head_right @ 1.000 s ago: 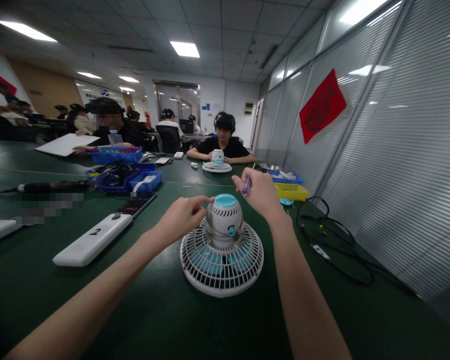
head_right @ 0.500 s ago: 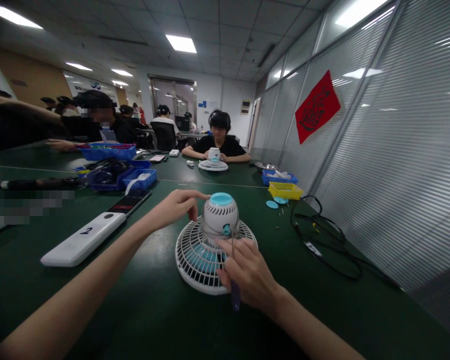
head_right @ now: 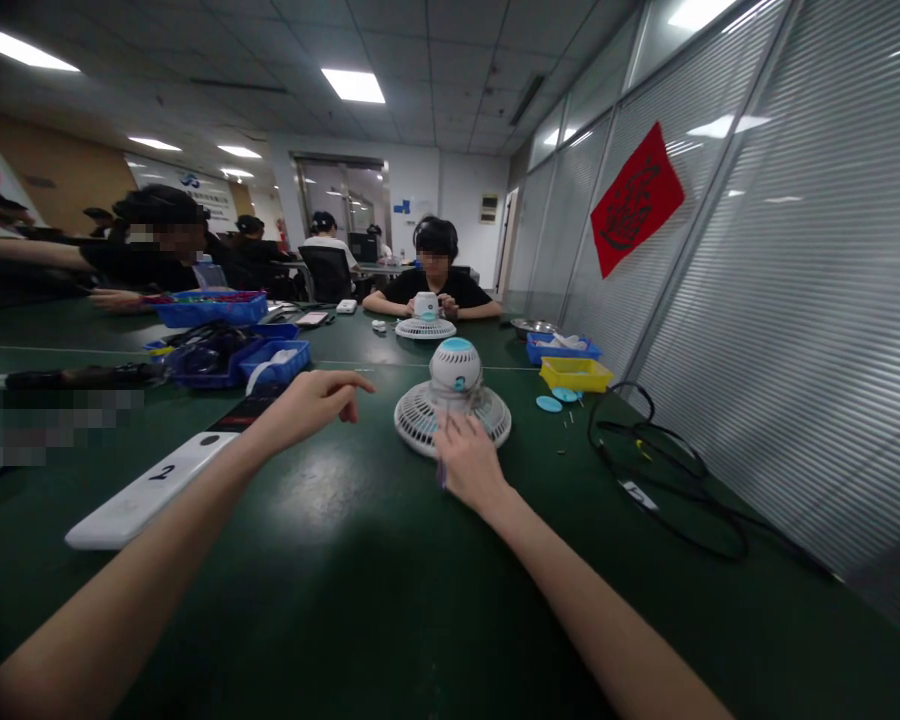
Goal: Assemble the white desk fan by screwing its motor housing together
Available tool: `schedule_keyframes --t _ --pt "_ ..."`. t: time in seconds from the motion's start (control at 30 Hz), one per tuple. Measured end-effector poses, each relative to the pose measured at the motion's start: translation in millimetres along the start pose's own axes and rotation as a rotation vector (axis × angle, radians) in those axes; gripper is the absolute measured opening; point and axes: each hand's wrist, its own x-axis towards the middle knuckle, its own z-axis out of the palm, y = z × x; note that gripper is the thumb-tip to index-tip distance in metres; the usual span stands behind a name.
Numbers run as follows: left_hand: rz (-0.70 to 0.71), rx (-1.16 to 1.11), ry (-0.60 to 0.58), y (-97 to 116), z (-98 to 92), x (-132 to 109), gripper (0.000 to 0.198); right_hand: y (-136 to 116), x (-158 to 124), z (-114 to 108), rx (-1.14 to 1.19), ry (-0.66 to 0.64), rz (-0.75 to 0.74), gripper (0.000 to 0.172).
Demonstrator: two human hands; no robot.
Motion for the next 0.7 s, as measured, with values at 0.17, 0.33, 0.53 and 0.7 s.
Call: schedule_keyframes --t 0.17,0.33,0.53,0.7 --pt "-0.018 0.059 -0.031 -8 0.2 3 0.043 17 36 16 -0.081 -0.049 0.416 0.035" --pt "-0.084 0.141 -0.261 -13 1.6 2 0.043 17 16 18 -0.03 -0.16 0.368 0.025" --pt "-0.194 0.198 -0.558 -16 6.2 -1 0.048 18 5 19 0.049 -0.191 0.433 0.022" --pt "-0.173 0.213 -0.565 -12 6.9 -3 0.05 13 3 12 0.066 -0.225 0.418 0.023"
